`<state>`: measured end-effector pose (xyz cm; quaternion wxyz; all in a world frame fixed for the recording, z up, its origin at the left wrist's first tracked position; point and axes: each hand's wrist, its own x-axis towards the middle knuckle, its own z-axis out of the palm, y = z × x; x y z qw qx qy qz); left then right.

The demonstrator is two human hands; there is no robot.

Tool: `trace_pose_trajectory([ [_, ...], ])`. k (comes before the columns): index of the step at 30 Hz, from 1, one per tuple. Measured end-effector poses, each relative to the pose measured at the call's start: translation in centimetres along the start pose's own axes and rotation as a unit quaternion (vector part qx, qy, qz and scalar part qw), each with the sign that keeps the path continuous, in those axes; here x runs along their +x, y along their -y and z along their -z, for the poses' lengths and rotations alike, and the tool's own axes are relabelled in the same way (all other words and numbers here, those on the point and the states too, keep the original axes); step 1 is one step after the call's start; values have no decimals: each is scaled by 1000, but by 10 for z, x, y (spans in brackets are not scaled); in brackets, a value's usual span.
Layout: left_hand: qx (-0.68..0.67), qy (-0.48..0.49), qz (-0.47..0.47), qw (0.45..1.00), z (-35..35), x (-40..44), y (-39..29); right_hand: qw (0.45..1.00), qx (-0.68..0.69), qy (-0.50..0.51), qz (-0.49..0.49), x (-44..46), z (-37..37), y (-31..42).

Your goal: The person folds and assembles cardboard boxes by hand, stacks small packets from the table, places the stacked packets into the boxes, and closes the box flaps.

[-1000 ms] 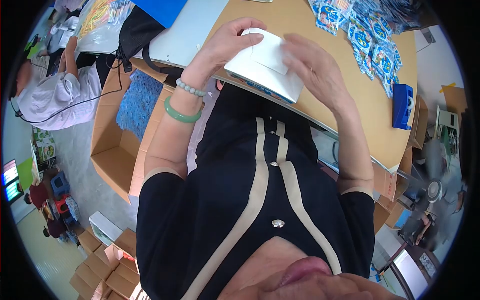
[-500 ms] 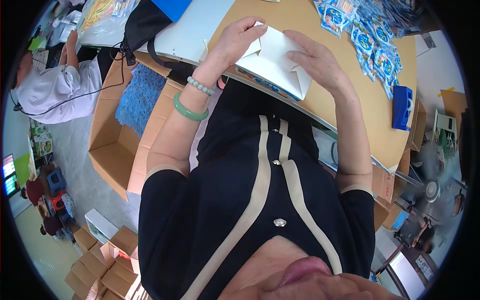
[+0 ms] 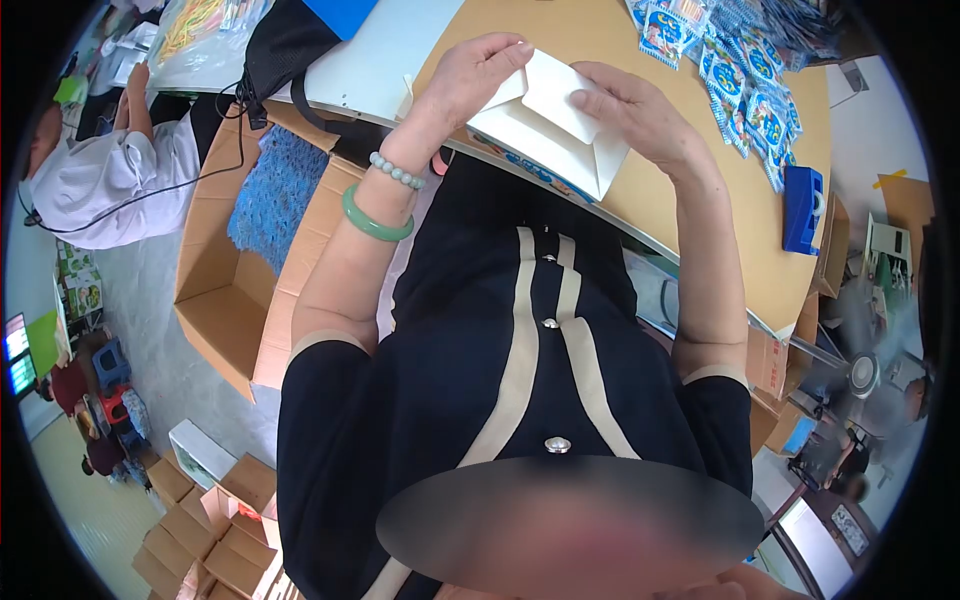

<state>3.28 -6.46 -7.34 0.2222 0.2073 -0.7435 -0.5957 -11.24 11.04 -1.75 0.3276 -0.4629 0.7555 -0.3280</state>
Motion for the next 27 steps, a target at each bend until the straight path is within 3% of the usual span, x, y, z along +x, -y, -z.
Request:
trace_pose_trajectory([
  [4, 31, 54, 10, 998, 3, 1, -6, 997, -63, -50, -16, 1, -9, 9],
  [7, 102, 80, 3, 992, 3, 1, -12, 968, -235, 4, -93, -5, -3, 35],
  [8, 155, 81, -11, 985, 3, 0, -13, 968, -234, 5, -93, -5, -5, 32],
  [10, 208, 82, -26, 974, 3, 0, -13, 942, -335, -8, -27, -3, -10, 22],
  [12, 155, 58, -20, 986, 2, 0, -11, 923, -384, -14, 6, -4, -7, 18],
  [16, 105, 50, 14, 993, 2, -2, -8, 967, -240, 83, -27, -10, 3, 12],
  [19, 94, 53, 29, 994, 1, -3, -13, 986, -147, 60, 42, -7, 1, -7],
  [20, 94, 52, 31, 994, 2, -4, -16, 986, -147, 59, 41, -8, 1, -12],
  [23, 85, 55, 33, 994, 5, -10, -20, 998, 55, -10, 37, -12, 7, -32],
  [24, 76, 55, 32, 995, 8, -12, -22, 998, 52, -12, 41, -17, 13, -44],
  [26, 67, 49, 23, 996, 11, -16, -27, 994, 80, -22, -70, -33, 24, -57],
  [27, 46, 38, 35, 998, 12, -18, -29, 995, 77, -23, -62, -41, 24, -53],
])
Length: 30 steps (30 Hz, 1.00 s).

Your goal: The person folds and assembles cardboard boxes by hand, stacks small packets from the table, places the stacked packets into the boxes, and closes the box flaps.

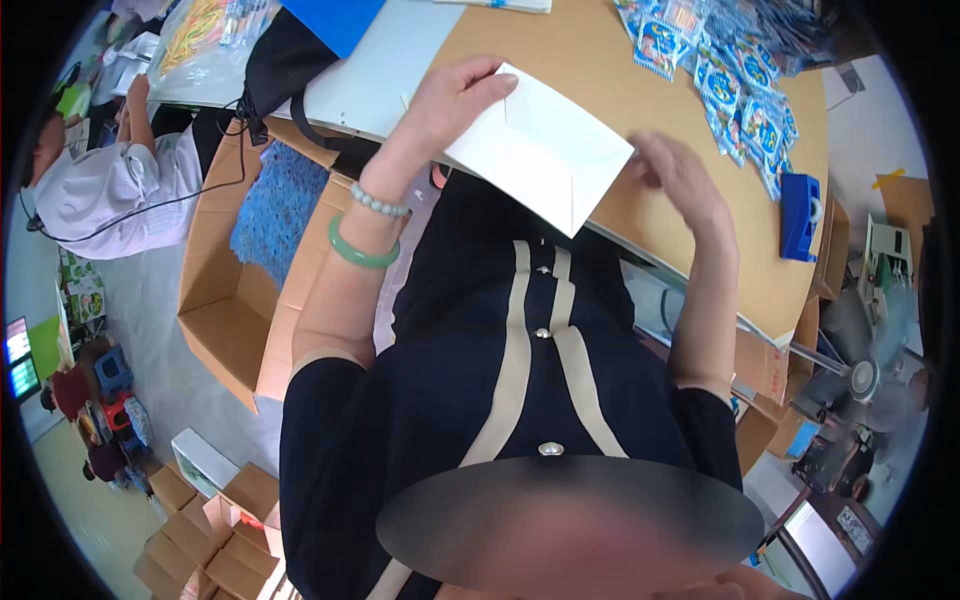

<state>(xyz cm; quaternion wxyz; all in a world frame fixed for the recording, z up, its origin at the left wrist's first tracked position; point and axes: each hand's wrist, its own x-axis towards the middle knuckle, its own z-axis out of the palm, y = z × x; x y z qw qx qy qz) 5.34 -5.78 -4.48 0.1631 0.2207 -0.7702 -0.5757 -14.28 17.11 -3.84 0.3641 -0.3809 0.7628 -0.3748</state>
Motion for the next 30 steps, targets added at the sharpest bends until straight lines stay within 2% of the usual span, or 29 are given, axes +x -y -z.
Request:
trace_pose_trajectory([
  [2, -41, -14, 23, 999, 1, -8, -3, 983, 41, 44, -175, -24, -7, 16],
  [3, -36, -15, 14, 999, -1, -10, -5, 984, 41, 39, -166, -26, -12, 17],
  [5, -121, -72, 19, 990, -11, -18, -9, 943, 281, 79, -160, -26, -21, 18],
  [6, -165, -100, 23, 981, -13, -23, -16, 945, 279, 77, -153, -24, -20, 23],
  [7, -164, -102, 16, 981, -12, -28, -23, 941, 314, 77, -96, -21, -19, 30],
  [9, -131, -156, -150, 968, -3, -39, -40, 921, 382, 79, 18, -15, -18, 42],
  [10, -113, -180, -229, 950, 1, -46, -47, 921, 382, 81, 22, -11, -18, 45],
  [11, -110, -180, -231, 950, 5, -55, -50, 924, 364, 74, 93, -3, -18, 49],
  [12, 21, -174, -345, 922, 8, -66, -52, 922, 344, 65, 163, 7, -17, 52],
  [13, 150, -161, -448, 867, 11, -74, -54, 916, 324, 55, 230, 16, -16, 54],
  [14, 273, -143, -536, 786, 11, -79, -54, 916, 326, 54, 229, 29, -18, 50],
  [15, 273, -139, -534, 788, 7, -83, -40, 935, 246, 20, 253, 46, -24, 40],
  [17, 421, -61, -502, 753, -4, -93, 8, 951, 79, -45, 295, 74, -36, 22],
  [22, 423, -88, -430, 793, -1, -105, 26, 963, 30, -43, 264, 91, -48, 16],
  [23, 332, -220, -347, 849, 2, -99, 28, 963, 34, -45, 264, 93, -49, 16],
  [24, 228, -343, -255, 875, 5, -88, 24, 962, 36, -50, 267, 96, -49, 19],
  [25, 224, -340, -262, 875, 10, -72, 22, 961, 38, -58, 269, 99, -48, 21],
  [27, -56, -381, -144, 911, 17, -38, 18, 959, 30, -63, 273, 108, -54, 22],
  [28, -66, -369, -152, 915, 20, -31, 20, 959, 26, -57, 277, 113, -58, 21],
  [30, -111, -223, -86, 965, 35, -19, 30, 960, -4, -70, 272, 130, -76, 24],
])
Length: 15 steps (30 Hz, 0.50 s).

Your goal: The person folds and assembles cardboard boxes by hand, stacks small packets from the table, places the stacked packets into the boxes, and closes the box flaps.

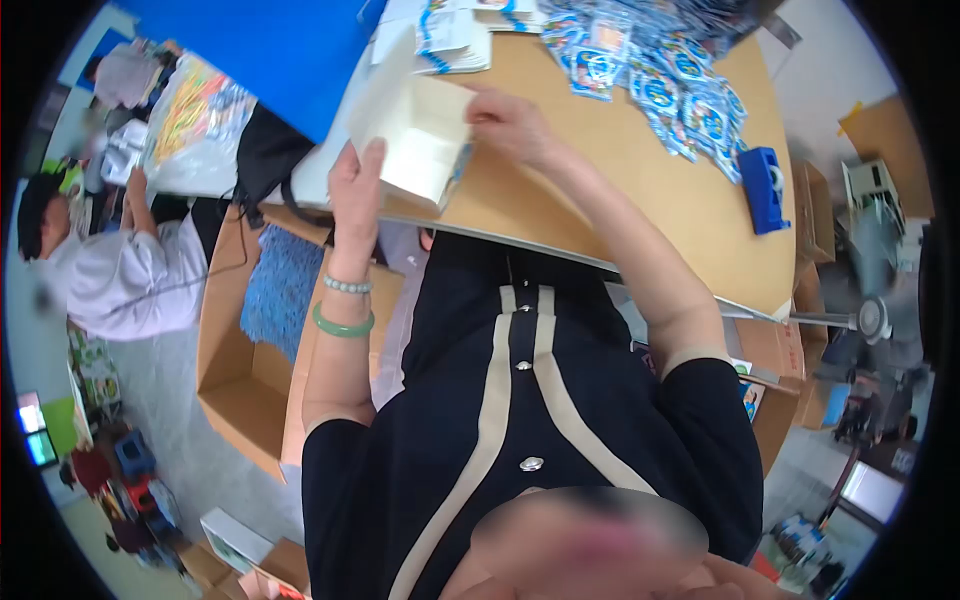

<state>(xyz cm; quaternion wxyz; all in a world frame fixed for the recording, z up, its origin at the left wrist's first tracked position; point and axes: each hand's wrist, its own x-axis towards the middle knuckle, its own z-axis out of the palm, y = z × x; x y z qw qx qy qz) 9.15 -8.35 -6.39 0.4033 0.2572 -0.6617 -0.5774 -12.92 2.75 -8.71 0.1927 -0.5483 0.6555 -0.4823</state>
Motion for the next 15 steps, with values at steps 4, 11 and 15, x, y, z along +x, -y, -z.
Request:
trace_pose_trajectory([
  [4, -17, -115, -10, 993, -1, 24, 23, 999, -3, -45, -11, 29, -21, 7],
  [11, -37, -82, -41, 995, 21, 47, 28, 868, -391, -289, 99, 44, 83, -48],
  [15, -62, -62, -30, 996, 19, 39, 32, 846, -451, -246, -142, 35, 139, -76],
])
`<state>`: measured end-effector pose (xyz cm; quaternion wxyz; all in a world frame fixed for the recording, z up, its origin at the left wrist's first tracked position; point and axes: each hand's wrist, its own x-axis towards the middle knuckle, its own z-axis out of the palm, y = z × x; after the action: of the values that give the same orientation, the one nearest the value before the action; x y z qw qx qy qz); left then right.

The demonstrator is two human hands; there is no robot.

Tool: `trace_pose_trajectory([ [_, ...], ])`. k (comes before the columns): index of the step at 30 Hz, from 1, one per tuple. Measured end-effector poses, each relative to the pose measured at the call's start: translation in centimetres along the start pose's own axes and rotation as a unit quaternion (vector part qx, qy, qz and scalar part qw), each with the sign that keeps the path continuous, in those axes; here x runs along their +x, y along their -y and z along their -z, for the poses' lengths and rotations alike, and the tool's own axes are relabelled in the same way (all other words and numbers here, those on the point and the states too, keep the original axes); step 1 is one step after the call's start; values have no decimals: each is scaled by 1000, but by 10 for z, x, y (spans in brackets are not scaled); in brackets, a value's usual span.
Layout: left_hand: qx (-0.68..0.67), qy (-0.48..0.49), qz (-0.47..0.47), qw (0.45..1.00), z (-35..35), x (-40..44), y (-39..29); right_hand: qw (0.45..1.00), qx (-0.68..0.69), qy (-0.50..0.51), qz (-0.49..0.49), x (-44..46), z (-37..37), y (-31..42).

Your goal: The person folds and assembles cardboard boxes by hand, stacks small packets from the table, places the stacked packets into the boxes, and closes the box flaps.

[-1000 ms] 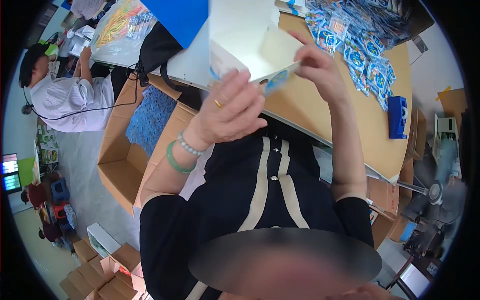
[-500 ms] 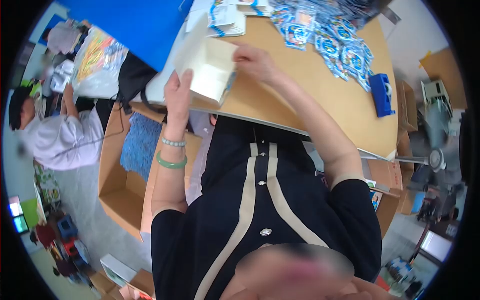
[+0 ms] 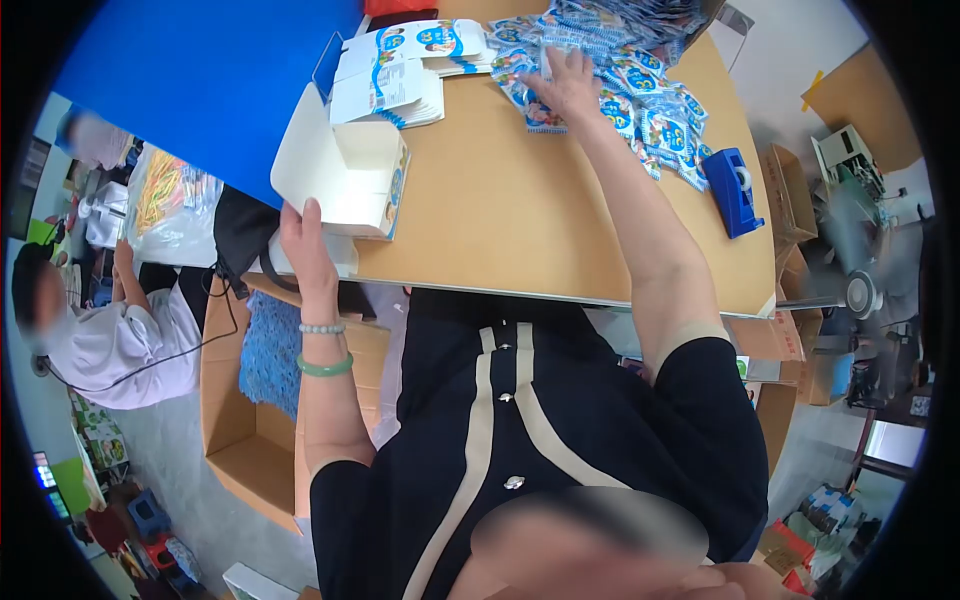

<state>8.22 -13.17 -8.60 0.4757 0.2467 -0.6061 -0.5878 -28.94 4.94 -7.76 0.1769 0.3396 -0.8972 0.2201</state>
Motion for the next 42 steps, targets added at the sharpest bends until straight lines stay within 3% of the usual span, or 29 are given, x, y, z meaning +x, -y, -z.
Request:
trace_pose_trajectory([
  [1, -3, 3, 0, 1000, -1, -7, -4, 998, -32, 52, -11, -1, -5, -10],
  [2, 64, -39, -68, 995, -2, -18, -12, 992, -64, 105, -22, -3, -9, -18],
  [3, 129, -82, -136, 979, -2, -30, -17, 992, -67, 103, -24, -7, -16, -24],
  [4, 126, -80, -136, 979, 0, -46, -17, 993, -54, 102, 29, -13, -21, -27],
  [6, 356, -149, -258, 886, -2, -81, -16, 986, -28, 103, 130, -34, -23, -27],
  [8, 388, -4, -363, 847, -21, -106, -20, 982, 9, 125, 141, -72, -7, -17],
  [10, 358, 147, -312, 868, -42, -123, -16, 976, 48, 148, 151, -106, 17, -5],
  [12, 377, 204, -292, 855, -69, -119, -19, 978, 29, 133, 155, -140, 38, 4],
  [14, 384, 217, -217, 871, -82, -113, -7, 977, 33, 148, 151, -169, 51, 9],
  [16, 409, 238, -160, 866, -97, -101, -7, 975, 114, 80, 175, -175, 64, -4],
  [18, 448, 231, -159, 849, -110, -96, -7, 969, 155, 47, 189, -175, 77, -2],
  [21, 503, 209, -154, 825, -134, -89, 0, 985, 106, 108, -78, -190, 108, 10],
  [24, 545, 188, -137, 805, -152, -81, 9, 988, 1, 136, -72, -214, 122, 28],
  [26, 538, 182, -128, 813, -162, -76, 15, 985, -50, 153, -68, -225, 125, 33],
  [29, 527, 189, -124, 819, -167, -70, 25, 989, 34, 137, -50, -238, 128, 33],
  [32, 505, 204, -131, 828, -171, -62, 34, 979, 94, 149, -103, -239, 122, 31],
  [34, 329, 265, 25, 906, -167, -51, 42, 973, 125, 153, -119, -232, 121, 25],
  [35, 234, 288, 105, 923, -164, -47, 46, 940, 231, 176, -180, -229, 125, 18],
  [37, 199, 281, 94, 934, -159, -46, 47, 827, 428, 215, -293, -224, 129, 10],
  [40, 124, 266, 73, 953, -151, -45, 42, 802, 518, 144, -259, -214, 121, 9],
  [42, 78, 283, 134, 946, -146, -40, 19, 784, 561, 103, -244, -204, 116, 13],
])
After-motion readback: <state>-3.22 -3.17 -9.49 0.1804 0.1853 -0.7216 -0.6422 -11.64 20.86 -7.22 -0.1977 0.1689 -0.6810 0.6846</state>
